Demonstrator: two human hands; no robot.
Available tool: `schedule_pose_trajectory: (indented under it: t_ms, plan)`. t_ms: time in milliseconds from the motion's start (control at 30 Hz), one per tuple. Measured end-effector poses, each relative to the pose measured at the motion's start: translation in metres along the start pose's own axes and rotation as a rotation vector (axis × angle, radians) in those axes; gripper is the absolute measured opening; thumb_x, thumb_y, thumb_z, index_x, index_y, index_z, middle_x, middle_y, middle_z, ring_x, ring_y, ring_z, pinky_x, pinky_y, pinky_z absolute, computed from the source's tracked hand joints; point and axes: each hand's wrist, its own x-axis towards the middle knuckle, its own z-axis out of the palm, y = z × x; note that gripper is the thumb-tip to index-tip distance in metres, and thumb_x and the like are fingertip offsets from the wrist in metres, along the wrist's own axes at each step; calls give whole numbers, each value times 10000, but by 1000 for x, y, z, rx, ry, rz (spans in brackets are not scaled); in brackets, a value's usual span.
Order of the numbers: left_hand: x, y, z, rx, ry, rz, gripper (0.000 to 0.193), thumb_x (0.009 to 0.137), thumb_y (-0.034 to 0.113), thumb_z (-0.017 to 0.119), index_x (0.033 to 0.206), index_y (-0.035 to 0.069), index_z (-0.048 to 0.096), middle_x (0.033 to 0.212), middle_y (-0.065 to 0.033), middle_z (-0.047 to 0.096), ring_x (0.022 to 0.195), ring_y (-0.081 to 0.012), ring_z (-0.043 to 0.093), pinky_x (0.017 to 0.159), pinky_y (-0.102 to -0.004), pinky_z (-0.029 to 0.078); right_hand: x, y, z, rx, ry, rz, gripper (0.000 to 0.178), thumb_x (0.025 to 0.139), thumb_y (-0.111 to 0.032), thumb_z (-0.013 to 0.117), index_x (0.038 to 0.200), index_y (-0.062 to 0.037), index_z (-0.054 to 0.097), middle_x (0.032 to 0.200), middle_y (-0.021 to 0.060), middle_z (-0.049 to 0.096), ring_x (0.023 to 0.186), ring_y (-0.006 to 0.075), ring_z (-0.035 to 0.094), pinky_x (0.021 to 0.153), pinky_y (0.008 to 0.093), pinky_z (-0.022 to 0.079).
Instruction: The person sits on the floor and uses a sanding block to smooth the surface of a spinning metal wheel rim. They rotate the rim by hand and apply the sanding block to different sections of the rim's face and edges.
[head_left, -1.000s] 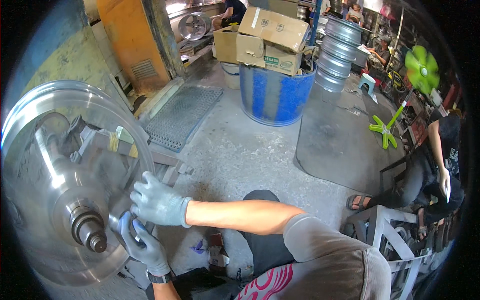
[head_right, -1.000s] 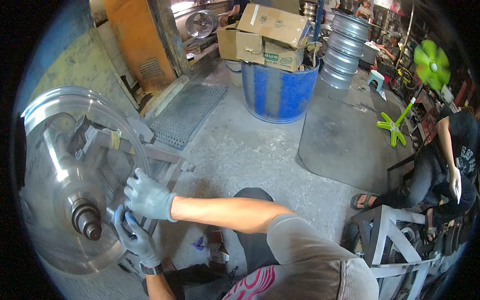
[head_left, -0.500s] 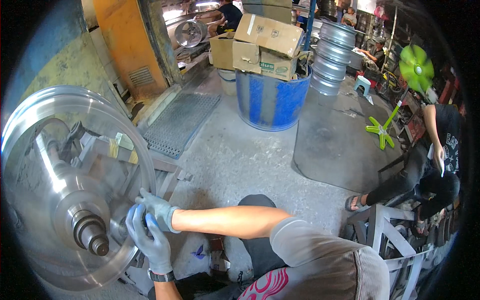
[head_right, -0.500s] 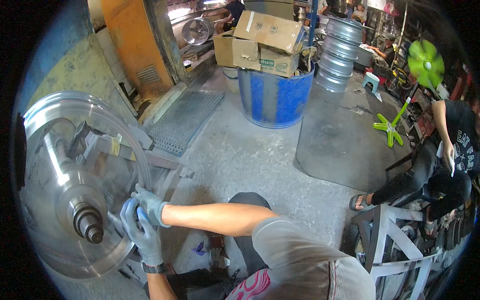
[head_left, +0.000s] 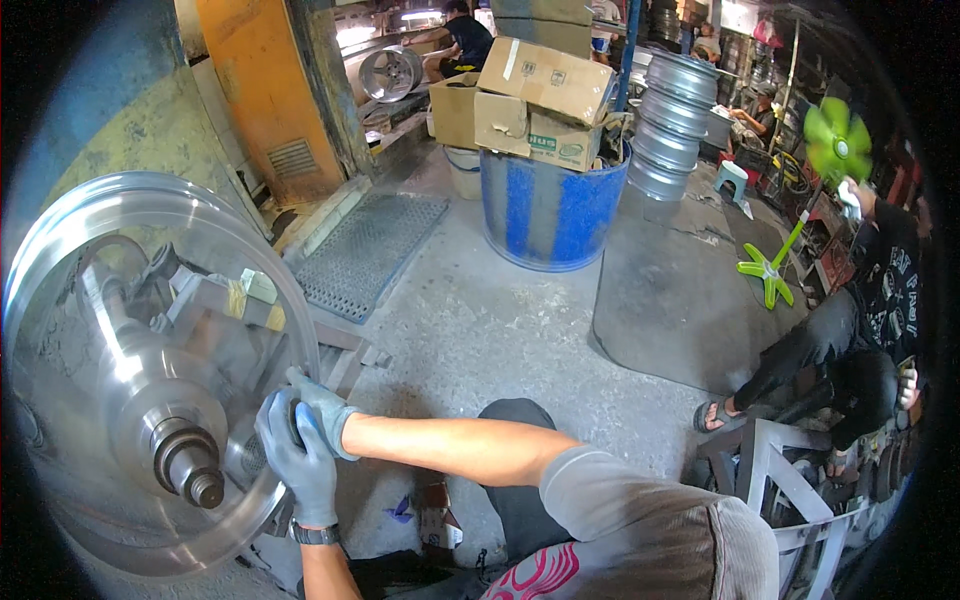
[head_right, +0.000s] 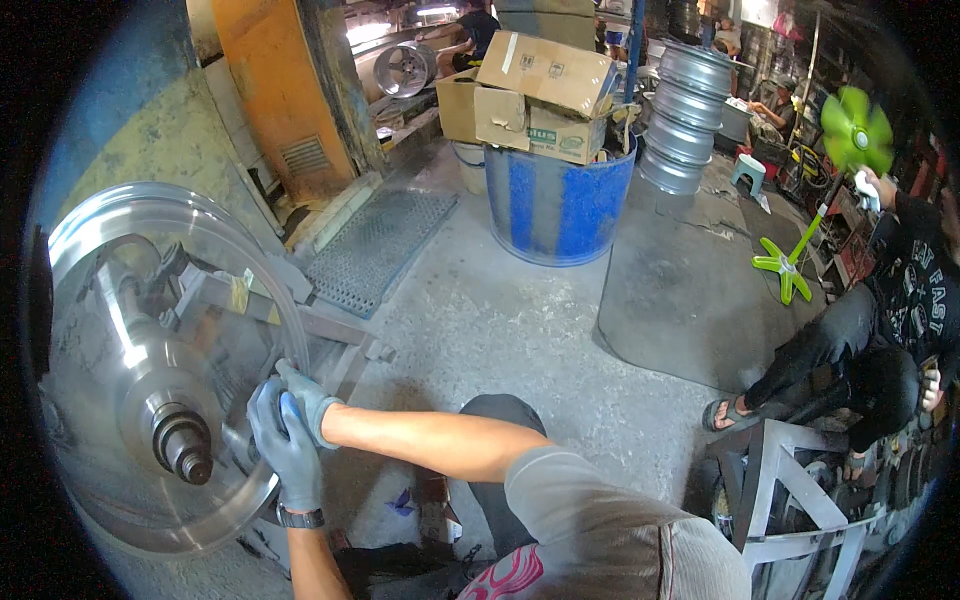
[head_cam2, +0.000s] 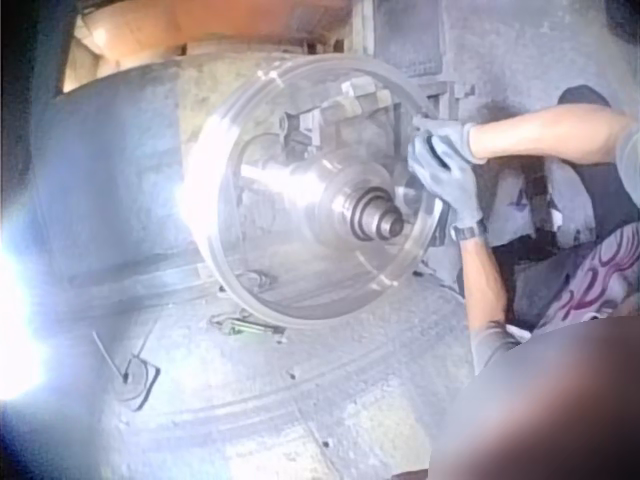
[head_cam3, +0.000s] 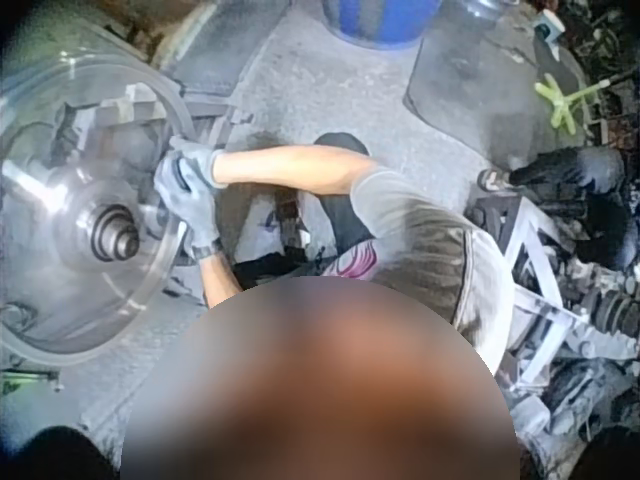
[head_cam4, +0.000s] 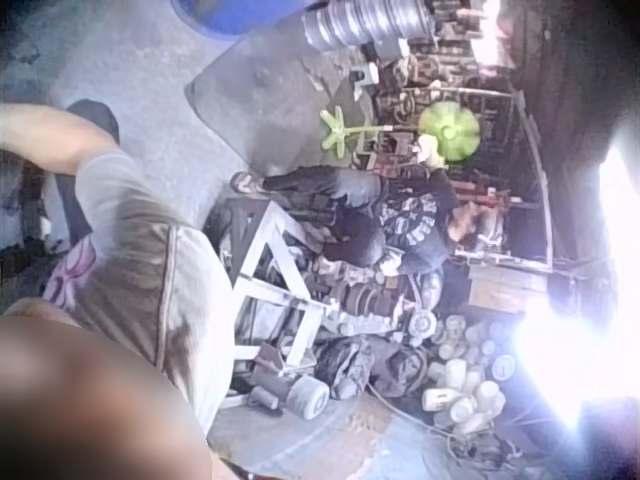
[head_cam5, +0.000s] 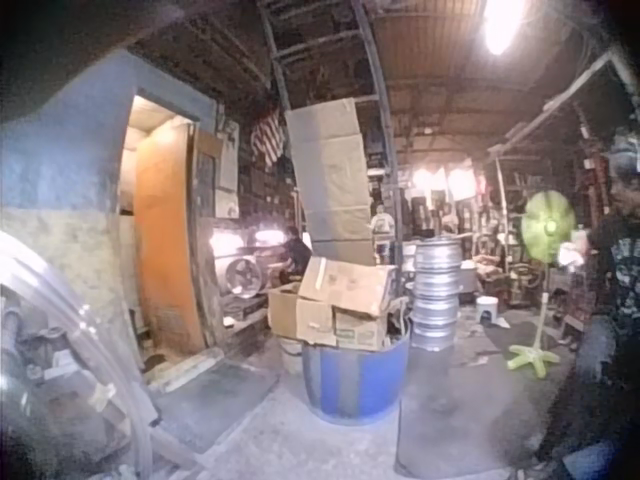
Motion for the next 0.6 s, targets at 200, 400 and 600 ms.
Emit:
schedule_pose_trajectory:
  t_ms: [200,400,600]
  plan:
    - [10,-7,6,-42,-38,-45,322,1060,176,605,1303,-34,640,1291,-246,632,1206,-429,607,1060,-516,466,9,-9,35,-237,244,121,272,996,-245,577,1065,-70,773,1095,130,702,1163,345,593,1177,525,366]
    - [8,-20,7,-89,-17,-75,380,1077,200,593,1357,-57,610,1339,-242,624,1255,-408,605,1102,-502,456,18,-12,34,-226,264,158,227,963,-209,607,1022,-64,771,1046,133,705,1080,330,605,1077,493,427]
    - [5,-27,13,-86,-21,-130,443,1100,241,590,1435,-49,581,1409,-245,614,1317,-405,589,1134,-499,441,6,-4,8,-147,296,199,205,937,-210,628,947,-79,785,983,136,726,1012,310,626,999,437,452]
